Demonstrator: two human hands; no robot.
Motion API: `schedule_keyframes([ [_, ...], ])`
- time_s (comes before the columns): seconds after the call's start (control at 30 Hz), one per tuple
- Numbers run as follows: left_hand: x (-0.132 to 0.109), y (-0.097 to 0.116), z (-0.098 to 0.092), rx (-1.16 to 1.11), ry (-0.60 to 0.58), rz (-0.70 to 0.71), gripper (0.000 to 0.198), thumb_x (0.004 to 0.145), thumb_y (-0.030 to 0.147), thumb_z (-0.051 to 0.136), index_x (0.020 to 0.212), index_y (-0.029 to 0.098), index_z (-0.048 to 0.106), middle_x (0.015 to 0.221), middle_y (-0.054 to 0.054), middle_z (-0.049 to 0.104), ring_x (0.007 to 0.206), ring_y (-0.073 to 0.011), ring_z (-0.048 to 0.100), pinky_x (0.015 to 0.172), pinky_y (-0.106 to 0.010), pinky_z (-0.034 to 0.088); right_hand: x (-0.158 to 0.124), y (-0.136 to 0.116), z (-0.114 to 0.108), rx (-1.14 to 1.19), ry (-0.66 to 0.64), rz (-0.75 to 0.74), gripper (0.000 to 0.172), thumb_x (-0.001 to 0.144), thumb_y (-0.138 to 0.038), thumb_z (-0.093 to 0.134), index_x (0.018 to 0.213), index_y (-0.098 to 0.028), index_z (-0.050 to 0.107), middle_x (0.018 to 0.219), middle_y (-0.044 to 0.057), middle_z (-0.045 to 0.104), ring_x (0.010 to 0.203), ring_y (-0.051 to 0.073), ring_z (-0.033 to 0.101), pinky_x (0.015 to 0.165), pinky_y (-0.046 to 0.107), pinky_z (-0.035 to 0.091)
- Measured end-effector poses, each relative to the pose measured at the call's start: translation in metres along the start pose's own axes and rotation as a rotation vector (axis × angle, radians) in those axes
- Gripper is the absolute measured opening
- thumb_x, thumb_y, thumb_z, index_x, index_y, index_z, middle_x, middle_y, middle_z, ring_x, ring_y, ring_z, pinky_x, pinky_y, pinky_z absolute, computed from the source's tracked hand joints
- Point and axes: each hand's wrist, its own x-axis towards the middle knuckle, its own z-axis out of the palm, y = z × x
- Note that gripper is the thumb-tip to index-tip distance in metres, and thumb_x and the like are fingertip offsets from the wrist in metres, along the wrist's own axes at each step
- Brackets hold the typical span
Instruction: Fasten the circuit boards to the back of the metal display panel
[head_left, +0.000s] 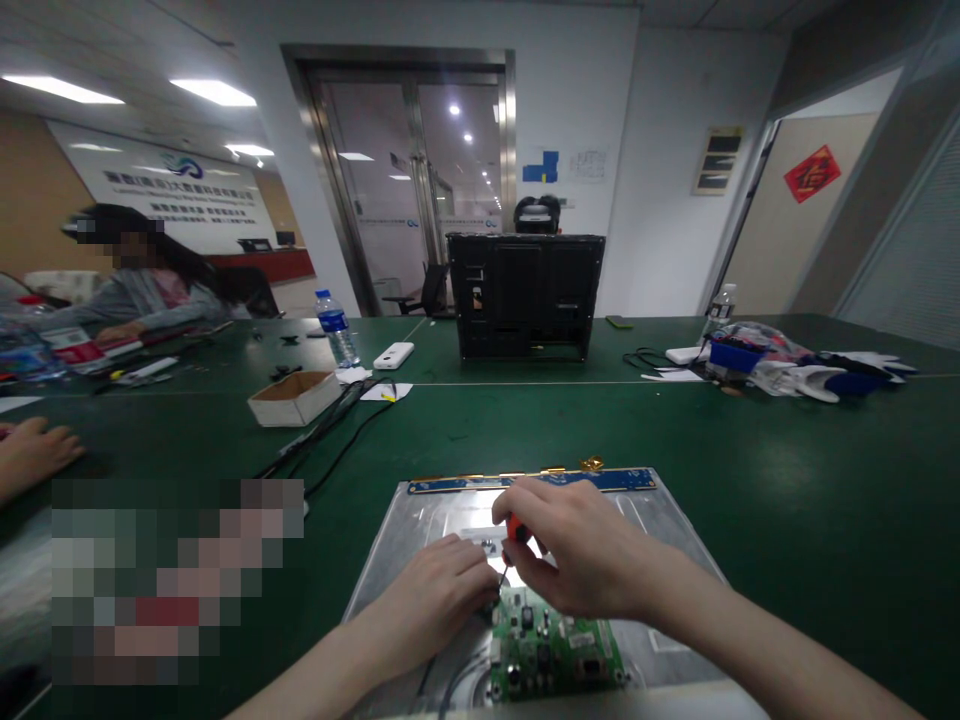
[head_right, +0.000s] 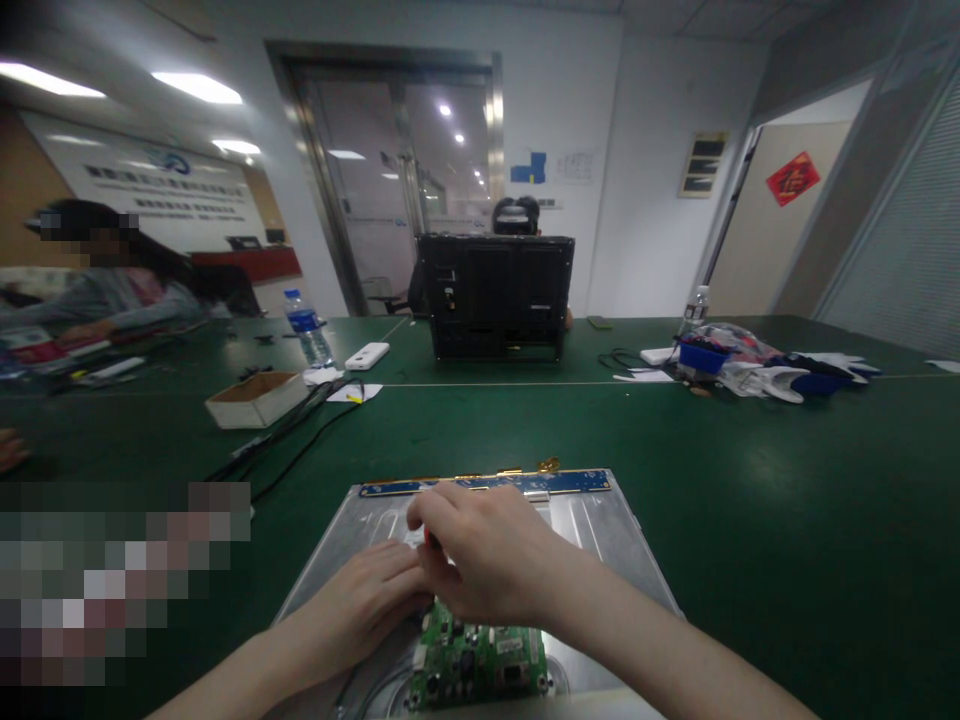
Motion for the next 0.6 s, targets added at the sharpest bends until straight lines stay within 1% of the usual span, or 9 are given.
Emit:
schedule_keyframes([
  [0.17,0.0008,-0.0001,-0.0004,0.025,-0.007,-0.001,0.017,0.102,0.015,0.046,0.102,0.021,0.062,0.092,-0.004,0.070,0.082,-0.0212,0.065,0.072,-0.031,0.048,0.0003,0.0031,0.0029,-0.068,0.015,0.009,0.011,0.088,-0.017,0.060,0.099,-0.017,0.058,0.087,0.003,0.072,0.064,0.015,0.058,0.054,0.028,0.026],
  [0.3,0.0011,-0.0006,-0.0001,0.024,-0.011,-0.009,0.017,0.100,0.014,0.046,0.099,0.020,0.062,0.091,-0.004,0.069,0.080,-0.0217,0.064,0.070,-0.032,0.047,0.0007,0.0021,0.0023,-0.084,-0.012,0.004,0.008,0.090,-0.020,0.061,0.096,-0.017,0.057,0.084,0.002,0.072,0.063,0.014,0.058,0.053,0.027,0.025],
  [0.4,0.0013,-0.0001,-0.0004,0.025,-0.019,-0.008,0.015,0.101,0.014,0.048,0.100,0.020,0.062,0.092,-0.004,0.069,0.080,-0.0216,0.064,0.070,-0.031,0.046,0.0009,0.0008,0.0005,-0.081,-0.028,0.013,0.008,0.091,-0.020,0.059,0.098,-0.017,0.057,0.087,0.003,0.070,0.065,0.014,0.058,0.054,0.027,0.026],
  [0.47,0.0016,0.0007,-0.0011,0.025,-0.017,-0.011,0.015,0.101,0.015,0.047,0.099,0.020,0.061,0.091,-0.004,0.068,0.080,-0.0211,0.063,0.070,-0.030,0.046,0.0009,0.0001,-0.0015,-0.066,-0.031,0.011,0.012,0.090,-0.019,0.057,0.101,-0.016,0.056,0.092,0.004,0.069,0.067,0.015,0.057,0.054,0.028,0.028],
  [0.53,0.0021,0.0017,-0.0020,0.026,-0.014,-0.016,0.016,0.101,0.014,0.046,0.095,0.019,0.060,0.088,-0.003,0.067,0.077,-0.0202,0.062,0.068,-0.029,0.045,0.0008,-0.0007,-0.0039,-0.039,-0.037,-0.007,0.020,0.086,-0.017,0.056,0.106,-0.015,0.055,0.095,0.006,0.067,0.068,0.016,0.056,0.055,0.028,0.029],
  [0.6,0.0025,0.0022,-0.0025,0.022,-0.020,-0.025,0.018,0.101,0.014,0.045,0.092,0.019,0.060,0.085,-0.003,0.066,0.074,-0.0195,0.061,0.066,-0.029,0.043,0.0006,-0.0015,-0.0062,-0.004,-0.047,-0.014,0.025,0.083,-0.016,0.054,0.108,-0.015,0.054,0.095,0.006,0.066,0.067,0.016,0.054,0.056,0.029,0.030],
])
